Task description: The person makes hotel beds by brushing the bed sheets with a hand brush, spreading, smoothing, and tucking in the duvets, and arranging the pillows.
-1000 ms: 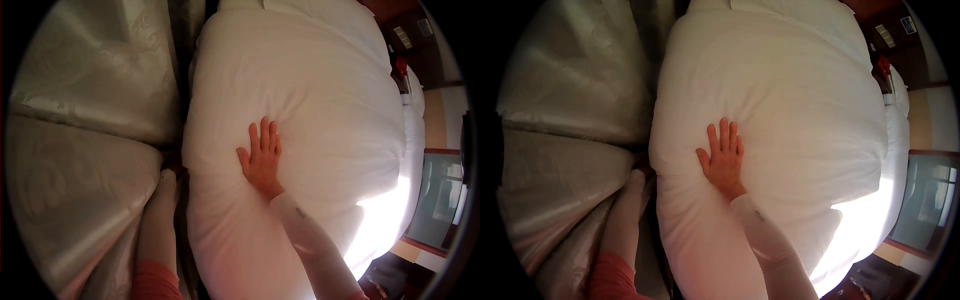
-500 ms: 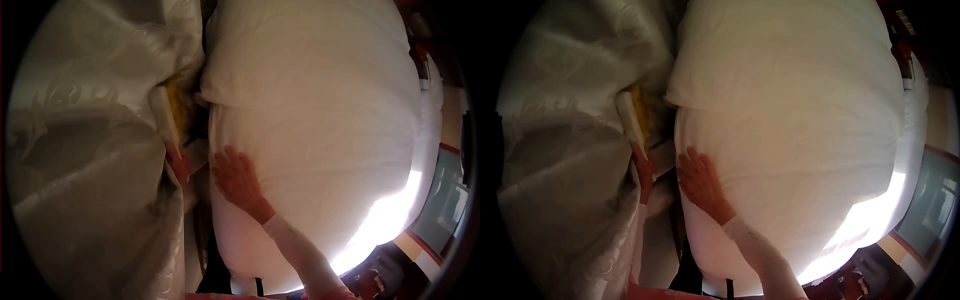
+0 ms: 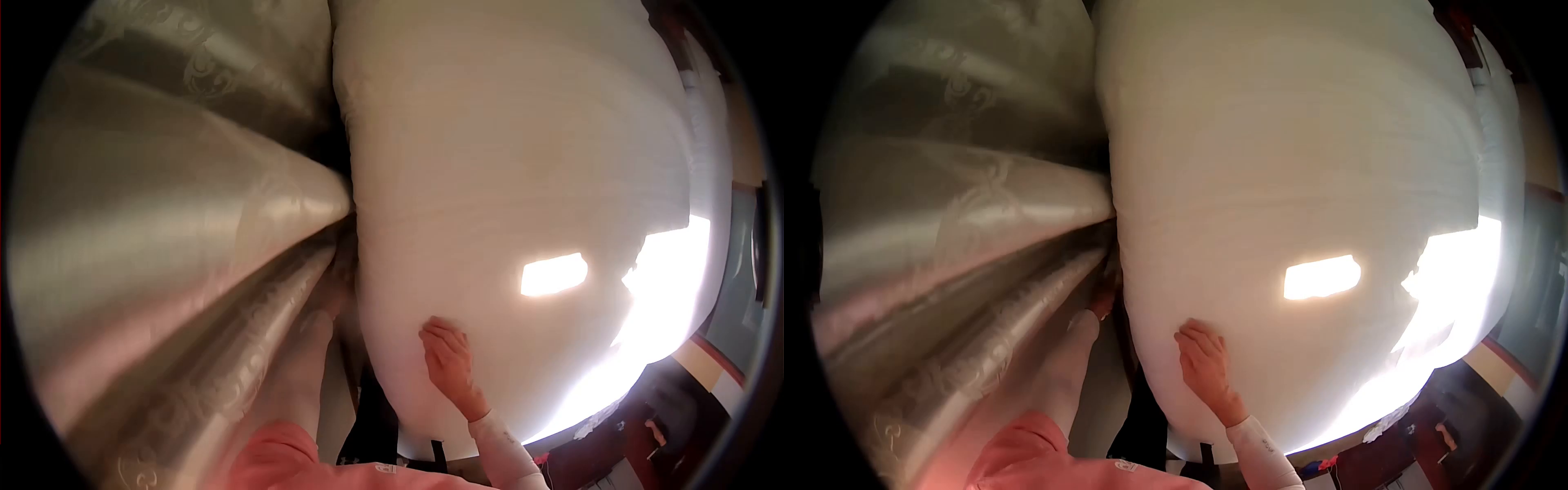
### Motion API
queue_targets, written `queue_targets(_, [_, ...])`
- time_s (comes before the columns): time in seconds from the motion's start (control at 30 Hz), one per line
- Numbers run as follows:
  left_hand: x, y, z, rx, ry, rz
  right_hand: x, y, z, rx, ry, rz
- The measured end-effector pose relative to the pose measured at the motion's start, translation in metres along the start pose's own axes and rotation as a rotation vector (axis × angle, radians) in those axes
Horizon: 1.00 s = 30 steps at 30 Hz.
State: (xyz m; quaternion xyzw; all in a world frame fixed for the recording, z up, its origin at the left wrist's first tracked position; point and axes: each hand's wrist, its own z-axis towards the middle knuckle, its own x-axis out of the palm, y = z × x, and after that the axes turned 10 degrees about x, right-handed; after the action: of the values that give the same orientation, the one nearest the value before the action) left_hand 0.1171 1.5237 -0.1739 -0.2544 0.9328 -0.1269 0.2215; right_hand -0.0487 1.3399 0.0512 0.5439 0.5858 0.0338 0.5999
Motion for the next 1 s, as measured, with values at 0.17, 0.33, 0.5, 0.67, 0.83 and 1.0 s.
queue_targets(0.17, [-0.037,0.011,-0.057,0.035,-0.183,-0.103,-0.041,-0.001,-0.044,0.219,-0.081,0.096])
queue_targets(0.33, [-0.039,-0.155,-0.048,0.489,-0.047,-0.484,-0.048,-0.017,-0.085,0.407,-0.108,0.169])
queue_targets(0.5, [0.035,0.032,-0.013,0.243,0.042,-0.133,-0.052,-0.054,-0.122,0.229,-0.067,0.134])
queue_targets(0.67, [-0.027,0.090,-0.088,-0.033,0.075,-0.166,-0.056,-0.067,-0.209,0.321,-0.060,0.071])
queue_targets(0.83, [-0.085,0.013,-0.174,0.312,-0.126,-0.365,-0.093,-0.104,-0.289,0.453,-0.062,0.154])
queue_targets(1.0, [-0.043,-0.029,-0.157,0.435,-0.094,-0.627,-0.039,-0.115,-0.322,0.483,0.019,0.121])
